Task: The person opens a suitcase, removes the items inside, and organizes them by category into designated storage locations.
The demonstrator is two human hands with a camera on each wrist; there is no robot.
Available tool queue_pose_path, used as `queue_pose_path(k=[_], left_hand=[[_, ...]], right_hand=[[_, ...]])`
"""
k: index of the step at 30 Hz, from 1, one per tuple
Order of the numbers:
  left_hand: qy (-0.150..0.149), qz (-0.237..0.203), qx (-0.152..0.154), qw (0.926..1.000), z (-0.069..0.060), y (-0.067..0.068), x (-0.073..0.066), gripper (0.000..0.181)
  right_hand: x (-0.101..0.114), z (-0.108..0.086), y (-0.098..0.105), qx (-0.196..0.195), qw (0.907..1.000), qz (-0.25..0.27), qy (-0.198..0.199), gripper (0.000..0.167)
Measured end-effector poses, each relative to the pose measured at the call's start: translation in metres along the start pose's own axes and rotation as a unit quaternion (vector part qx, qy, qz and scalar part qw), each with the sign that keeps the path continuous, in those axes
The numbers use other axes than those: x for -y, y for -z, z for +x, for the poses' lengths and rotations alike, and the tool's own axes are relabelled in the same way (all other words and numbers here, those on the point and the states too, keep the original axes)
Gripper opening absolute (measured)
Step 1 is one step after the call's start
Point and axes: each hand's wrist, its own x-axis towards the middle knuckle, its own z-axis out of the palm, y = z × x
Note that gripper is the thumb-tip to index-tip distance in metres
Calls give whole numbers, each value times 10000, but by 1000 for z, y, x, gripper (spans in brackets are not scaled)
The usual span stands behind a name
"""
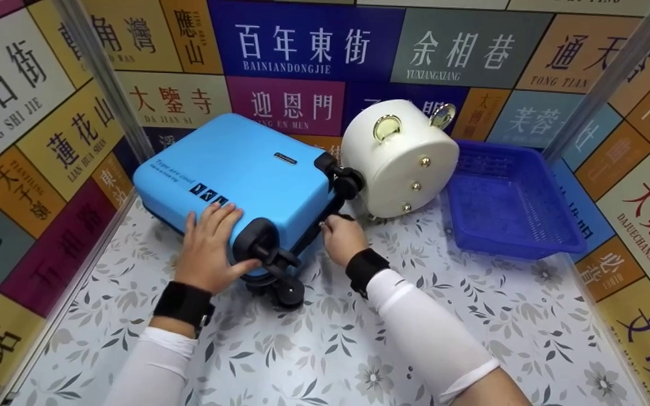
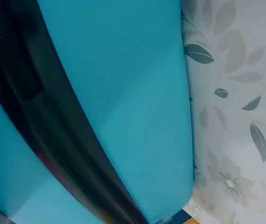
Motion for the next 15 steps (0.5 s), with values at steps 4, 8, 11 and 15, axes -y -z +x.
queue_pose_path(k=[4, 8, 11, 15], left_hand=[[259, 150, -7, 9996, 1, -5, -12, 105], [585, 211, 46, 9981, 1, -10, -29, 103], [731, 175, 191, 9970, 2, -9, -40, 102], [555, 90, 607, 9966, 10, 6, -36, 108]], right_hand=[[0, -3, -1, 178, 9998, -14, 44, 24], [-3, -4, -1, 254, 9996, 47, 70, 23], [-6, -3, 1, 317, 9994, 95, 90, 22], [-9, -1, 4, 336, 9994, 56, 10, 21]])
